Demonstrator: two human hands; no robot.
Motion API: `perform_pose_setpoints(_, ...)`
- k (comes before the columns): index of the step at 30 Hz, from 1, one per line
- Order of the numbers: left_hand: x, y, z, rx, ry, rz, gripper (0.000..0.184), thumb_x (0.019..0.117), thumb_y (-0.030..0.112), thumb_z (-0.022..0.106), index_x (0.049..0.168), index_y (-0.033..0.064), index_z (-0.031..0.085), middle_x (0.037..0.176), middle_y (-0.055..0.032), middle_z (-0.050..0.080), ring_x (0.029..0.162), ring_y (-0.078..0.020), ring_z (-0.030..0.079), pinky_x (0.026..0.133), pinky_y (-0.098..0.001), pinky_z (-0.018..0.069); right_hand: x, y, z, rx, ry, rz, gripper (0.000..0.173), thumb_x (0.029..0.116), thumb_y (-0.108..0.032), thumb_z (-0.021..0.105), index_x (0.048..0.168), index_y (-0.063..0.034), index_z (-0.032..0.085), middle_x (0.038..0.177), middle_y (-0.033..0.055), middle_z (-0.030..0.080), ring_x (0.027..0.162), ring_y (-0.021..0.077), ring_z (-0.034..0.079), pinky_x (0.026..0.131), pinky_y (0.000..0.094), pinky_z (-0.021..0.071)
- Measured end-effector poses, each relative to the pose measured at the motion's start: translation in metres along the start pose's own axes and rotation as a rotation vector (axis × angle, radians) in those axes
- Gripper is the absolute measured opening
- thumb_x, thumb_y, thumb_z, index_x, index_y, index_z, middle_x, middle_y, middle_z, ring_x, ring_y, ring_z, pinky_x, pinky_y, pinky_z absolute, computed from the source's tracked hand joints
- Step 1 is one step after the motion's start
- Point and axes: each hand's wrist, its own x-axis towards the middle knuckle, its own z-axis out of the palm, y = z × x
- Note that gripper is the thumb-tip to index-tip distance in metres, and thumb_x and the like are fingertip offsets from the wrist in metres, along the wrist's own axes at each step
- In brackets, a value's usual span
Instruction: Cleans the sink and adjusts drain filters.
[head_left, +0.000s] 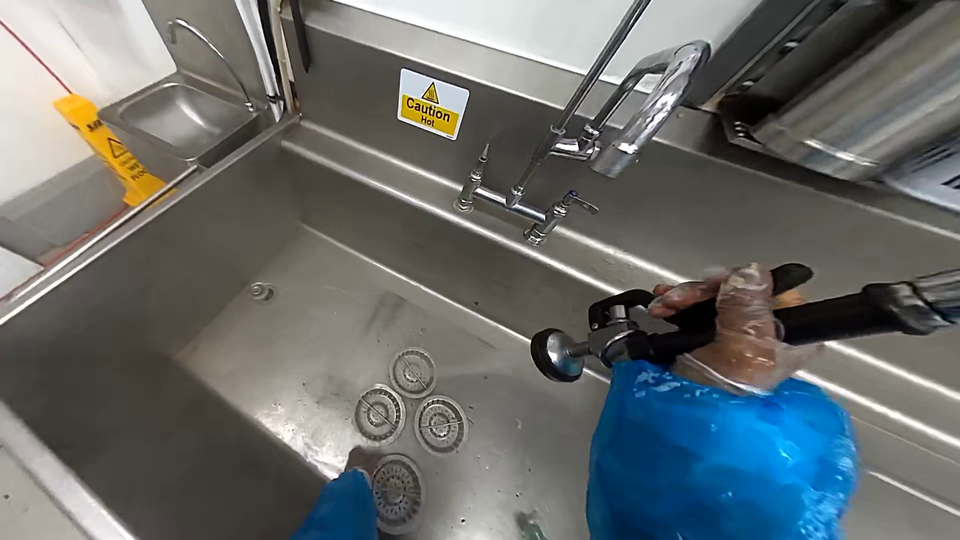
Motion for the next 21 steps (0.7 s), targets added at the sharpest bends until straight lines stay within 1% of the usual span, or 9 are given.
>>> perform_pose_setpoints(2,0.049,-0.021,0.011,-0.309,0.097,-0.472,0.053,0.0945,0.032,0.067,0.125,-0.0112,0.064,0.129,-0.0288,0.065,0.123,-0.0379,0.062,0.104,-0.0507,0.0523,-0.001,0.005,-0.002,0.0,-0.004,0.013,0.023,0.1042,-0.011,0.044,0.089,-0.0191,0.059,0.067,-0.0091,0.069,0.061,0.0075,0.07,0.066,0.0235,0.0623)
perform_pose_setpoints(3,0.067,-0.021,0.013,-0.53,0.191,-0.644,0.049,0.0967,0.025,0.067,0.13,-0.0101,0.06,0.133,-0.0272,0.062,0.125,-0.0363,0.06,0.105,-0.0513,0.0515,-0.001,0.006,-0.003,-0.004,0.028,0.04,0.025,0.1058,-0.012,0.042,0.088,-0.0186,0.059,0.067,-0.0084,0.069,0.062,0.0081,0.07,0.068,0.0243,0.0623)
perform_pose_setpoints(5,0.089,-0.008,0.007,-0.792,0.281,-0.774,0.047,0.1013,0.017,0.066,0.138,-0.009,0.053,0.141,-0.0281,0.055,0.131,-0.0372,0.055,0.107,-0.0516,0.0476,-0.002,0.006,0.0,-0.007,0.056,0.05,0.026,0.1078,-0.012,0.041,0.09,-0.0176,0.058,0.067,-0.0081,0.069,0.063,0.0085,0.07,0.069,0.0245,0.0624)
perform_pose_setpoints(8,0.098,-0.001,-0.005,-0.37,0.105,-0.747,0.046,0.1045,0.022,0.06,0.14,-0.0059,0.055,0.148,-0.0237,0.053,0.141,-0.0313,0.049,0.117,-0.0449,0.0398,-0.014,0.006,0.004,0.031,-0.093,0.009,0.025,0.1055,-0.013,0.041,0.092,-0.0201,0.06,0.07,-0.0089,0.071,0.063,0.0075,0.07,0.068,0.0233,0.0623)
perform_pose_setpoints(9,0.094,0.007,-0.01,-0.323,0.145,-0.74,0.048,0.103,0.022,0.062,0.14,-0.0068,0.055,0.147,-0.0248,0.054,0.14,-0.0324,0.051,0.117,-0.0462,0.04,-0.017,0.006,0.004,0.036,-0.12,0.002,0.026,0.1062,-0.015,0.041,0.092,-0.0209,0.062,0.071,-0.0091,0.072,0.064,0.0072,0.071,0.069,0.0235,0.0625)
perform_pose_setpoints(12,0.083,0.038,-0.033,-0.399,0.282,-0.623,0.049,0.0966,0.018,0.07,0.138,-0.0045,0.055,0.137,-0.0253,0.061,0.13,-0.0354,0.059,0.11,-0.0507,0.0464,-0.019,0.005,0.0,0.029,-0.102,-0.022,0.026,0.1077,-0.017,0.04,0.093,-0.0213,0.061,0.072,-0.0095,0.072,0.066,0.0075,0.072,0.072,0.0246,0.0633)
perform_pose_setpoints(14,0.069,0.062,-0.048,-0.428,0.304,-0.565,0.04,0.0937,0.012,0.072,0.129,-0.0029,0.059,0.128,-0.0244,0.065,0.122,-0.0355,0.063,0.105,-0.0519,0.0492,-0.022,0.005,0.001,0.064,-0.123,-0.007,0.021,0.1066,-0.018,0.043,0.095,-0.0221,0.061,0.074,-0.0102,0.071,0.067,0.0076,0.071,0.073,0.0256,0.063)
perform_pose_setpoints(16,0.061,0.085,-0.056,-0.385,0.313,-0.532,0.033,0.093,0.01,0.07,0.124,-0.0009,0.062,0.122,-0.0228,0.067,0.117,-0.0349,0.065,0.1,-0.0532,0.0514,-0.026,-0.004,0.01,0.113,-0.141,0.007,0.021,0.1045,-0.017,0.046,0.093,-0.0222,0.062,0.072,-0.01,0.072,0.064,0.0068,0.07,0.068,0.0241,0.0625)
perform_pose_setpoints(21,0.054,0.11,-0.054,-0.273,0.251,-0.502,0.033,0.0937,0.013,0.068,0.124,0.0013,0.063,0.125,-0.0215,0.068,0.12,-0.0345,0.064,0.102,-0.0539,0.0507,-0.033,-0.021,0.031,0.176,-0.083,-0.021,0.02,0.1009,-0.012,0.05,0.089,-0.0221,0.062,0.068,-0.0101,0.07,0.058,0.0048,0.068,0.06,0.0208,0.0605)
